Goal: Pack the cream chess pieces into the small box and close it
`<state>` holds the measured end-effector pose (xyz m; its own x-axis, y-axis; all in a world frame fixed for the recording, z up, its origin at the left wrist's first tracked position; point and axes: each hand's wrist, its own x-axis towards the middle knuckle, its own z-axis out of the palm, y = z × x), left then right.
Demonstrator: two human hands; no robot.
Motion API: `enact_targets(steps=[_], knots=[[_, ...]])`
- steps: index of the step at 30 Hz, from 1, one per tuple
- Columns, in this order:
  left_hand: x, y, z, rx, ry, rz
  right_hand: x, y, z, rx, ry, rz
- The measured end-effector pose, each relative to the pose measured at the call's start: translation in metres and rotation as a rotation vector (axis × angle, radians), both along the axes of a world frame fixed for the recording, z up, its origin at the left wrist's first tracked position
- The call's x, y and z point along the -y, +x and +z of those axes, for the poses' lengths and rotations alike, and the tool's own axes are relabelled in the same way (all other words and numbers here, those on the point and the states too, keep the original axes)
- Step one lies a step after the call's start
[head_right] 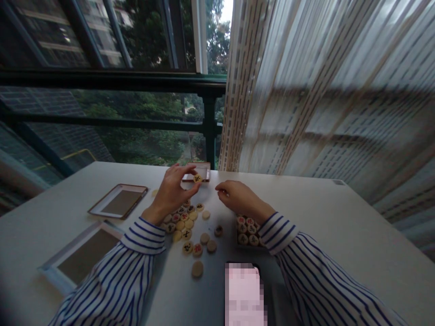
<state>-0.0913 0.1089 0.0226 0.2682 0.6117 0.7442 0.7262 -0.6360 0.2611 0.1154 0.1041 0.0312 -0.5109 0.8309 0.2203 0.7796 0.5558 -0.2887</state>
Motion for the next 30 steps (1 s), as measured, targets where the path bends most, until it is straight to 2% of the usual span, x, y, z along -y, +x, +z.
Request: enact_targets(steps=[8,15,30], knots=[[0.016,0.016,0.011,-0.027,0.057,-0.088,0.026,0.02,0.007,-0.13,0.047,-0.016],[0.025,0.028,0.015,-0.041,0.13,-0.162,0.045,0.035,0.01,-0.22,0.1,-0.021],[0.039,0.044,0.015,-0.105,0.092,-0.226,0.065,0.053,0.018,-0.401,0.055,-0.078]])
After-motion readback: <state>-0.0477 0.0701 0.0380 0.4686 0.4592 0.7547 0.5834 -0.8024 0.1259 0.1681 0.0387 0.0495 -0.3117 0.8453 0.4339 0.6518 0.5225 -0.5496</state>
